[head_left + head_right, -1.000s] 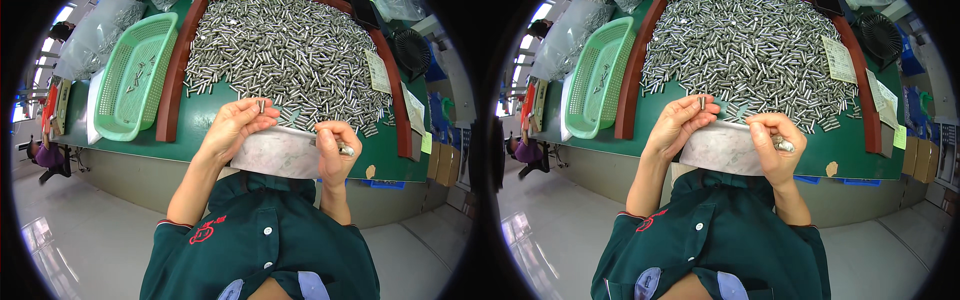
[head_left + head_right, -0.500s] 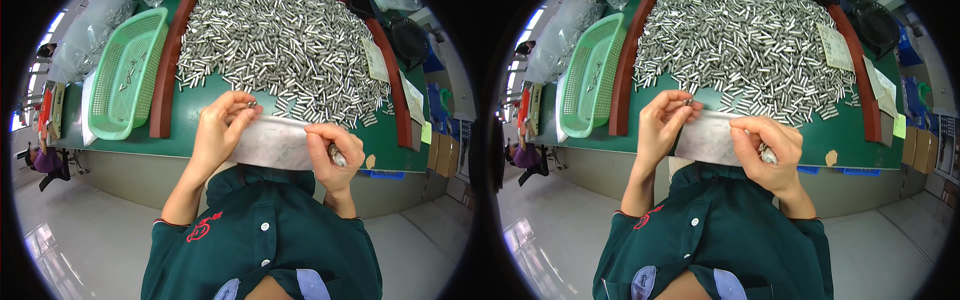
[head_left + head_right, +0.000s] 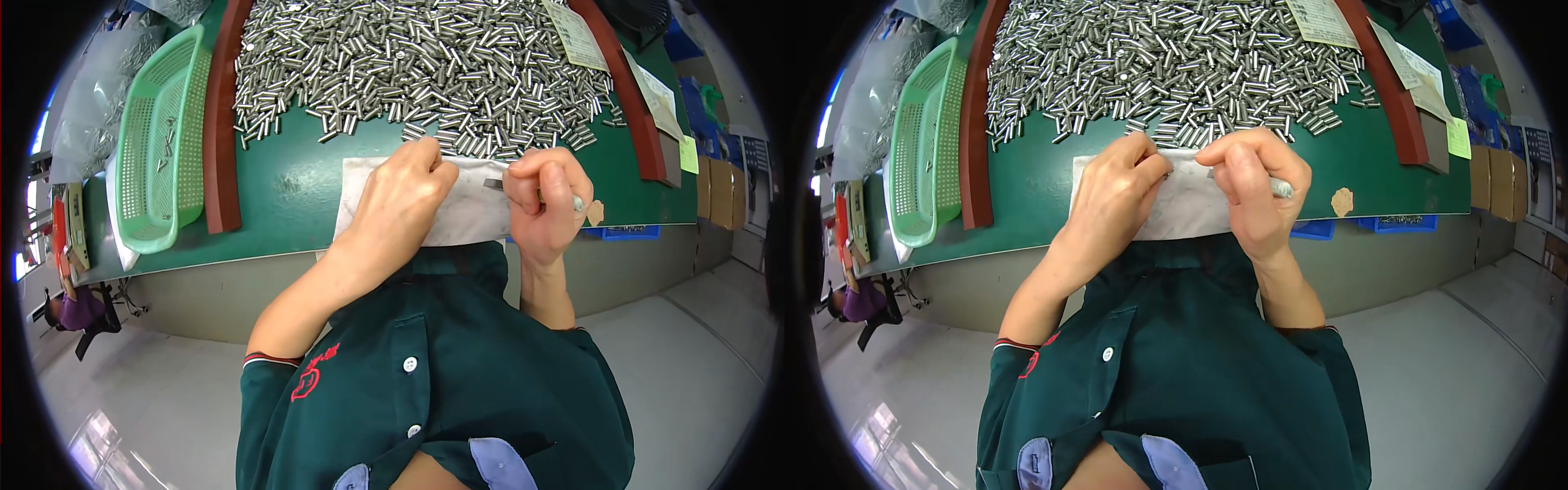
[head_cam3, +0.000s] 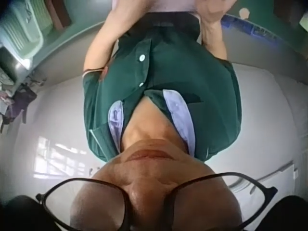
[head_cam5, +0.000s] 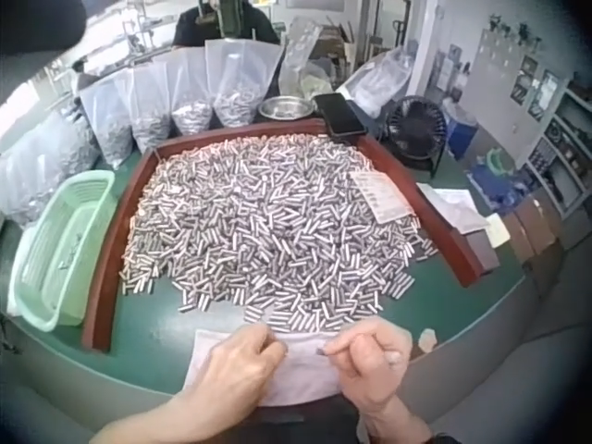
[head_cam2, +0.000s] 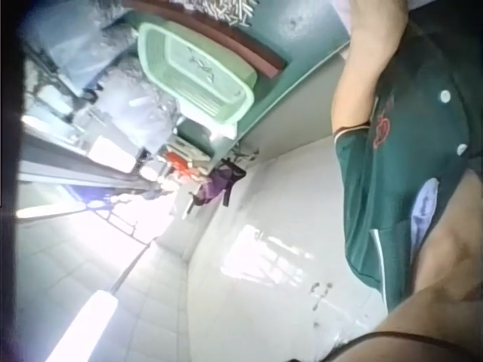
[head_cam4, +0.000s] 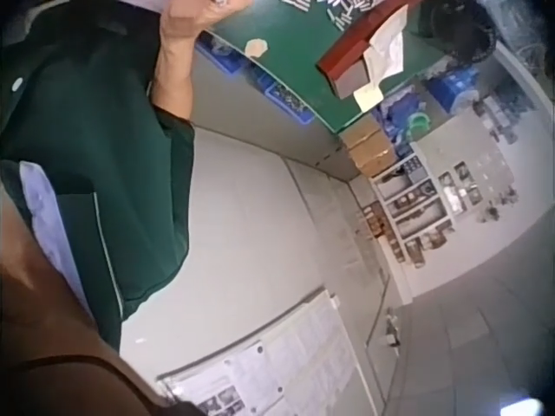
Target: Picking up small metal pins, inspecting them, and using a cloth and small tool to clean or scrape them.
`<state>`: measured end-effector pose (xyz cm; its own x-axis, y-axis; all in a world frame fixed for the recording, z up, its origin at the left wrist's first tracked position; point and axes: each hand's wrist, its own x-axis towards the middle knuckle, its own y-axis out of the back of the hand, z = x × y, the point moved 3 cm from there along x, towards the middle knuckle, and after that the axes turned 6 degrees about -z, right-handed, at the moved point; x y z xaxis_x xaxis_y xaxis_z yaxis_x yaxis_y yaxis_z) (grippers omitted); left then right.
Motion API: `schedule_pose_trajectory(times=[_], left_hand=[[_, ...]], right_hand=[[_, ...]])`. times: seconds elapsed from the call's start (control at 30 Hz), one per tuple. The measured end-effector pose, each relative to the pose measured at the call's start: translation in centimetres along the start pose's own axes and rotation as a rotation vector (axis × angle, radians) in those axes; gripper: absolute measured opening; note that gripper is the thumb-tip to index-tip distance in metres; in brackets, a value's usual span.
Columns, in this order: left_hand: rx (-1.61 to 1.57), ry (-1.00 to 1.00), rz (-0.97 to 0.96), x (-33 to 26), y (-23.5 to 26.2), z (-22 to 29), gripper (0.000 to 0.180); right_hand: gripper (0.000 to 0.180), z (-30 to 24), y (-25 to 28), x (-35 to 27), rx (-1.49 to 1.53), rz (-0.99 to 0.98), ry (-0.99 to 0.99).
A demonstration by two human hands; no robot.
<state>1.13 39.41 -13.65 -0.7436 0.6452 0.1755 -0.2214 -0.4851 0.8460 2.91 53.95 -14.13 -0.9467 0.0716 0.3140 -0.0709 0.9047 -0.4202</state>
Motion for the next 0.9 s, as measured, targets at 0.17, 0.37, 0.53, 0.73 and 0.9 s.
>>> schedule_pose_trajectory(times=[0.17, 0.37, 0.53, 0.73, 0.9], left_hand=[[0.09, -0.04, -0.04, 0.4, 0.9, 0.0, 0.01], [-0.205, 0.181, 0.084, -0.4, 1.7, -1.3, 0.012], [-0.557, 0.306, 0.051, -0.2, 1.8, -1.2, 0.01], [-1.642, 0.562, 0.065, -1.5, 0.9, -3.3, 0.015], [-1.775, 0.59, 0.041, -1.4, 0.6, -3.6, 0.02]], right_hand=[[0.02, -0.4, -0.6, 0.2, -0.125, 0.032, -0.057], [0.019, -0.2, -0.2, 0.4, -0.107, 0.042, -0.06], [0.019, -0.4, -0.4, 0.5, -0.142, 0.043, -0.069], [0.019, -0.2, -0.6, 0.3, -0.121, 0.041, -0.082], [0.019, -0.4, -0.5, 0.3, -0.129, 0.03, -0.073]])
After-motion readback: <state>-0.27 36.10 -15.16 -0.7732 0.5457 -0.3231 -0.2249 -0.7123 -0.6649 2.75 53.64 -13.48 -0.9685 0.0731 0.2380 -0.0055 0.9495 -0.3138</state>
